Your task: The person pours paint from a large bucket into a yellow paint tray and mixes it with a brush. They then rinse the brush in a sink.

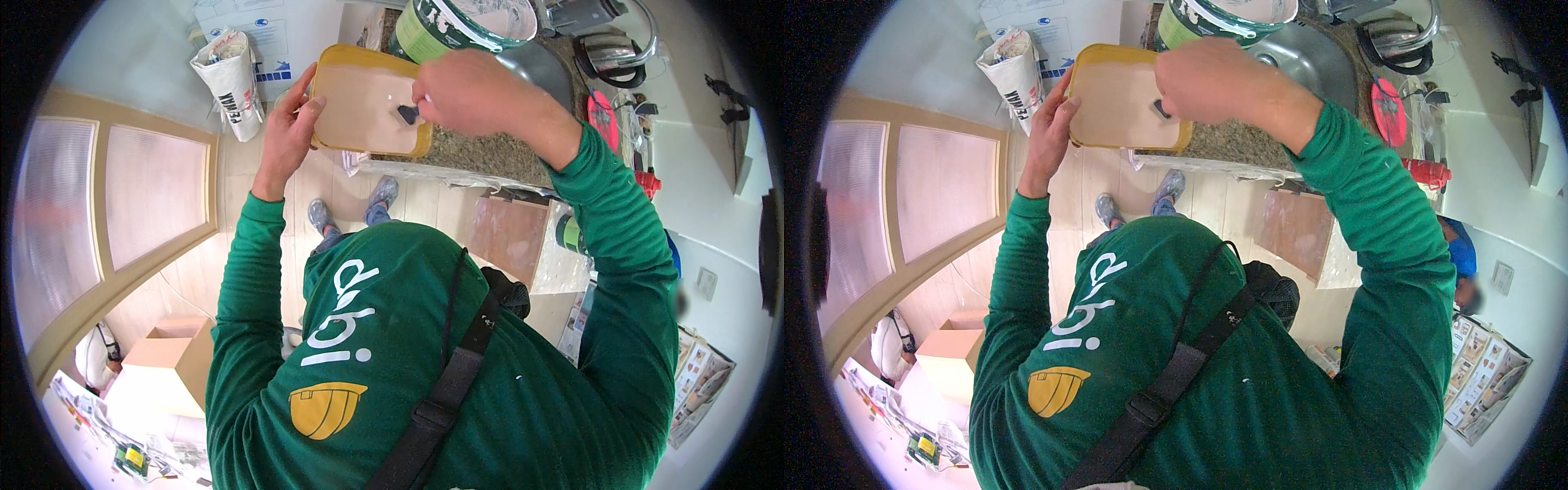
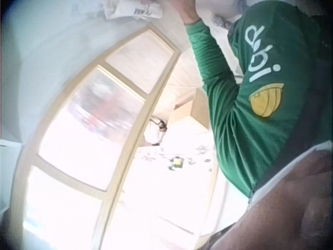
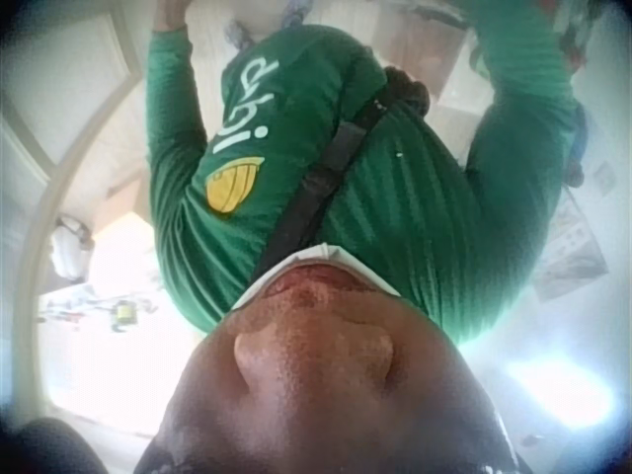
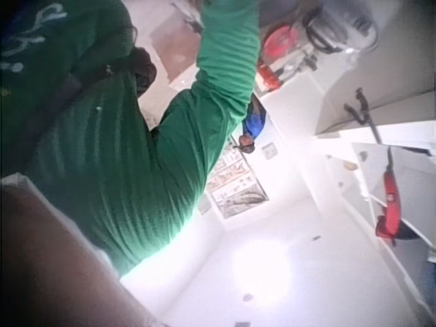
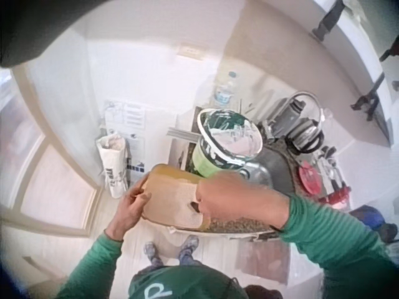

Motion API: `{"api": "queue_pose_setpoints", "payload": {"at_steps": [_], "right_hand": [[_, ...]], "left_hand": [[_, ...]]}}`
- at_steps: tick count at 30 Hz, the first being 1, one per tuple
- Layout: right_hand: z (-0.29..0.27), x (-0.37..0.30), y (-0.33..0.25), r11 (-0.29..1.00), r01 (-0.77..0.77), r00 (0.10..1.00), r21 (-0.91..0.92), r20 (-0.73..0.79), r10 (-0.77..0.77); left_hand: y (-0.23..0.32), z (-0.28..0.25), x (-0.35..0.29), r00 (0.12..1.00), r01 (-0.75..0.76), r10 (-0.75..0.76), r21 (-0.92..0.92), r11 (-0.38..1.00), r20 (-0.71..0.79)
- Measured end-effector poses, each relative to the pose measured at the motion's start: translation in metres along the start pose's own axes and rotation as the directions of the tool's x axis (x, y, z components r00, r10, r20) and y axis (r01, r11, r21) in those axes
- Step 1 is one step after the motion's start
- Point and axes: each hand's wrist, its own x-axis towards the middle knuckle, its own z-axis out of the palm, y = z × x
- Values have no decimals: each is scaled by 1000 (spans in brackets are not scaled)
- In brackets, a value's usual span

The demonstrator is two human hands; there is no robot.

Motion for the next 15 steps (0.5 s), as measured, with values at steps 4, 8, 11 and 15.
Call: {"api": "queue_pose_setpoints", "payload": {"at_steps": [4,8,11,15], "right_hand": [[-1,10,12,996,-77,994,-50,-80,73],[19,3,5,995,-78,996,-58,29,80],[8,-9,-11,998,-51,996,48,78,47],[5,-7,-6,996,-21,999,82,-41,24]], "left_hand": [[1,0,0,1000,8,-8,-5,1000,15],[3,3,-2,1000,6,-6,-40,999,15],[-3,1,-1,1000,4,-4,-43,999,6],[-1,1,-3,1000,24,-24,-47,999,5]]}}
